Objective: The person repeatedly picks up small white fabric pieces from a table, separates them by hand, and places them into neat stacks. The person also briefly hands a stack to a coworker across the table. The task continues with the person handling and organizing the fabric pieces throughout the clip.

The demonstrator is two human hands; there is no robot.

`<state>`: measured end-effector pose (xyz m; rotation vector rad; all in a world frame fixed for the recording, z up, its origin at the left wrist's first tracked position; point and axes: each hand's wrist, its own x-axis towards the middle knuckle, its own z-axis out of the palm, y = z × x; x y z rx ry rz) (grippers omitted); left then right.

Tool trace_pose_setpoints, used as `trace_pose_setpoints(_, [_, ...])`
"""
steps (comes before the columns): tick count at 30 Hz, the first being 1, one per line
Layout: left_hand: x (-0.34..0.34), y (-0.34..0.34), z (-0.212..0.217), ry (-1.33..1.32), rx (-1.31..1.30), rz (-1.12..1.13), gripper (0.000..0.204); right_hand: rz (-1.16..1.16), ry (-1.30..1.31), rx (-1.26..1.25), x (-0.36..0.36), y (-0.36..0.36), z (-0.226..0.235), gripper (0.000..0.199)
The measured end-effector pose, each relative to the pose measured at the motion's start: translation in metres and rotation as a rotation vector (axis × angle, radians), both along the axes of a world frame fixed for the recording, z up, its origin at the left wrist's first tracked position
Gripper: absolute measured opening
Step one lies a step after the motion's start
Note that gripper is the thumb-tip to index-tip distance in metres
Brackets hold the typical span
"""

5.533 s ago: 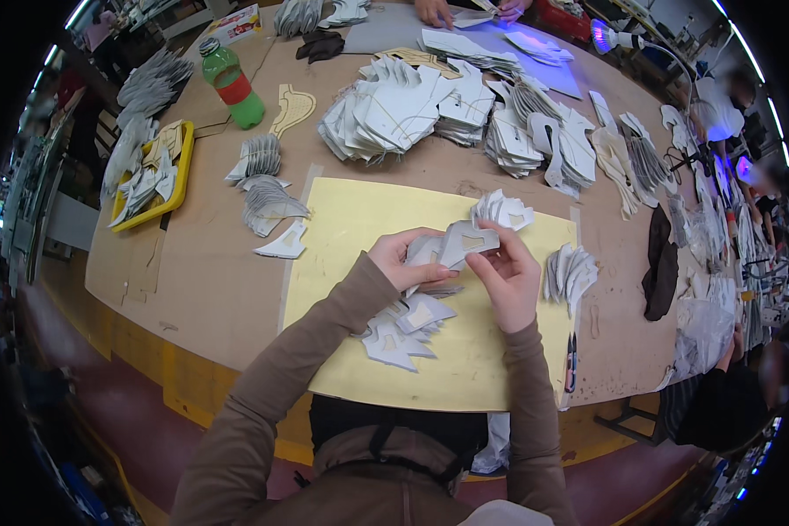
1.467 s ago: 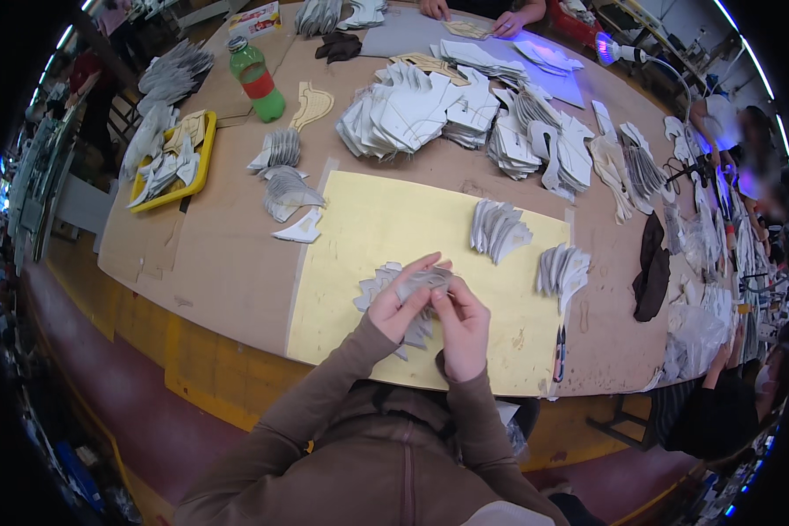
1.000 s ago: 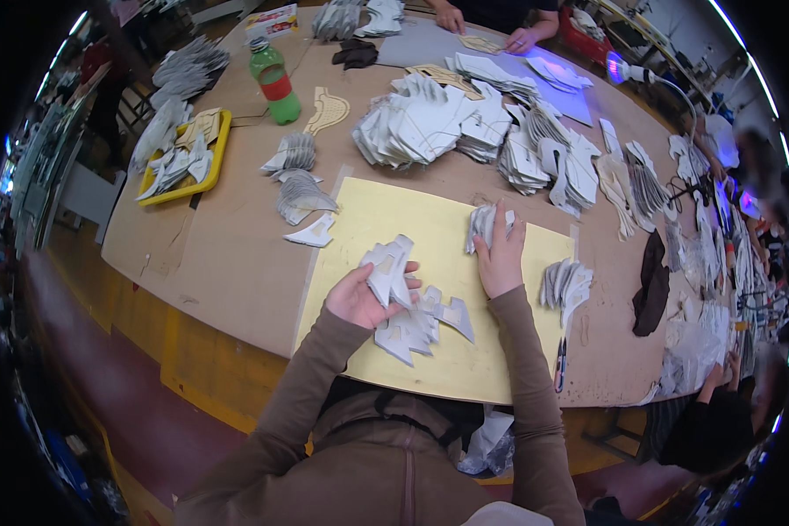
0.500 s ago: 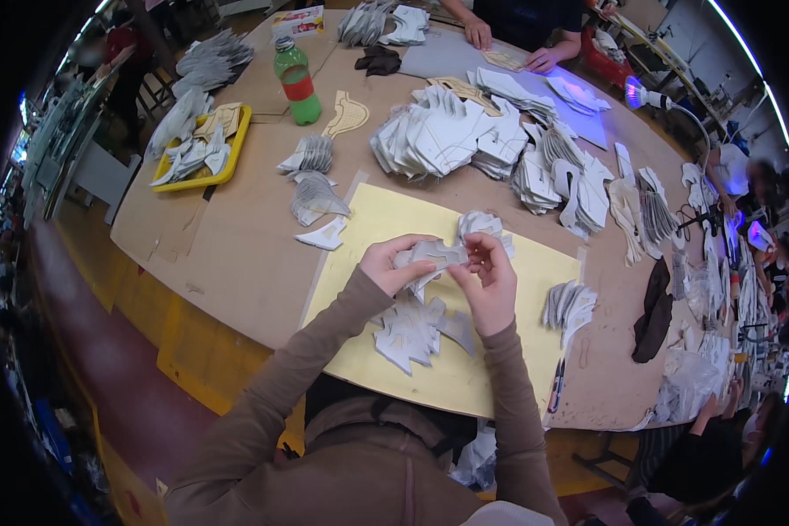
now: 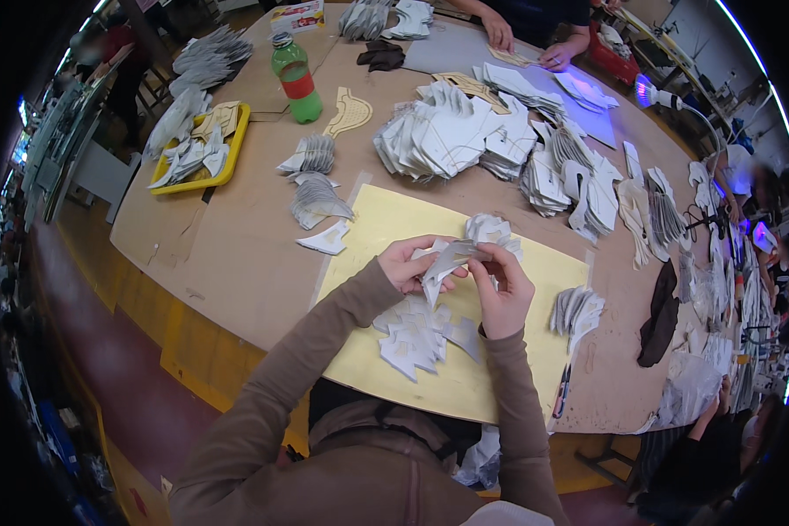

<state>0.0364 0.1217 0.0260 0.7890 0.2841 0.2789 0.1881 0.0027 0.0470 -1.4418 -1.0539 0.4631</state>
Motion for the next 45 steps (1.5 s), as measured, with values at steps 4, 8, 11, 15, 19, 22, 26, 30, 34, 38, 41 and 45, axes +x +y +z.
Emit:
trace_pose_setpoints(4, [-0.001, -0.007, 0.005, 0.155, 0.316, 0.146, 0.037, 0.030, -0.108, -0.011, -0.005, 0.006, 0.001, 0.020])
trace_pose_setpoints(8, [-0.002, -0.006, 0.004, 0.258, 0.615, 0.277, 0.032, -0.008, -0.117, -0.023, -0.008, 0.009, -0.007, 0.017])
trace_pose_setpoints(11, [-0.002, -0.005, 0.005, 0.333, 0.756, 0.366, 0.030, -0.033, -0.029, -0.009, 0.001, 0.009, -0.010, 0.016])
trace_pose_setpoints(15, [-0.003, -0.007, 0.009, 0.383, 0.826, 0.441, 0.030, 0.093, 0.406, -0.090, 0.006, 0.007, -0.009, 0.022])
trace_pose_setpoints(19, [-0.003, -0.010, 0.011, 0.405, 0.868, 0.440, 0.029, 0.069, 0.474, -0.132, -0.007, 0.006, 0.000, 0.031])
trace_pose_setpoints(22, [-0.003, -0.010, 0.011, 0.403, 0.868, 0.431, 0.029, 0.015, 0.449, -0.104, -0.002, 0.004, -0.003, 0.036])
trace_pose_setpoints(26, [-0.002, -0.010, 0.013, 0.367, 0.821, 0.433, 0.030, 0.005, 0.445, -0.030, -0.009, 0.009, 0.005, 0.040])
trace_pose_setpoints(30, [-0.002, -0.009, 0.010, 0.325, 0.763, 0.382, 0.032, 0.101, 0.414, -0.138, -0.015, 0.007, -0.005, 0.044])
trace_pose_setpoints(34, [0.000, -0.009, 0.010, 0.301, 0.731, 0.324, 0.033, 0.061, 0.459, -0.083, -0.008, 0.006, -0.009, 0.043])
trace_pose_setpoints(38, [-0.001, 0.000, 0.003, 0.122, 0.334, 0.160, 0.044, -0.040, 0.501, -0.007, -0.003, 0.009, -0.006, 0.042])
trace_pose_setpoints(41, [0.000, 0.012, 0.000, -0.031, -0.127, 0.100, 0.058, -0.029, 0.464, -0.023, 0.014, 0.004, -0.007, 0.043])
trace_pose_setpoints(45, [-0.006, 0.024, -0.011, -0.118, -0.227, 0.069, 0.071, 0.036, 0.404, -0.074, 0.042, -0.006, 0.000, 0.041])
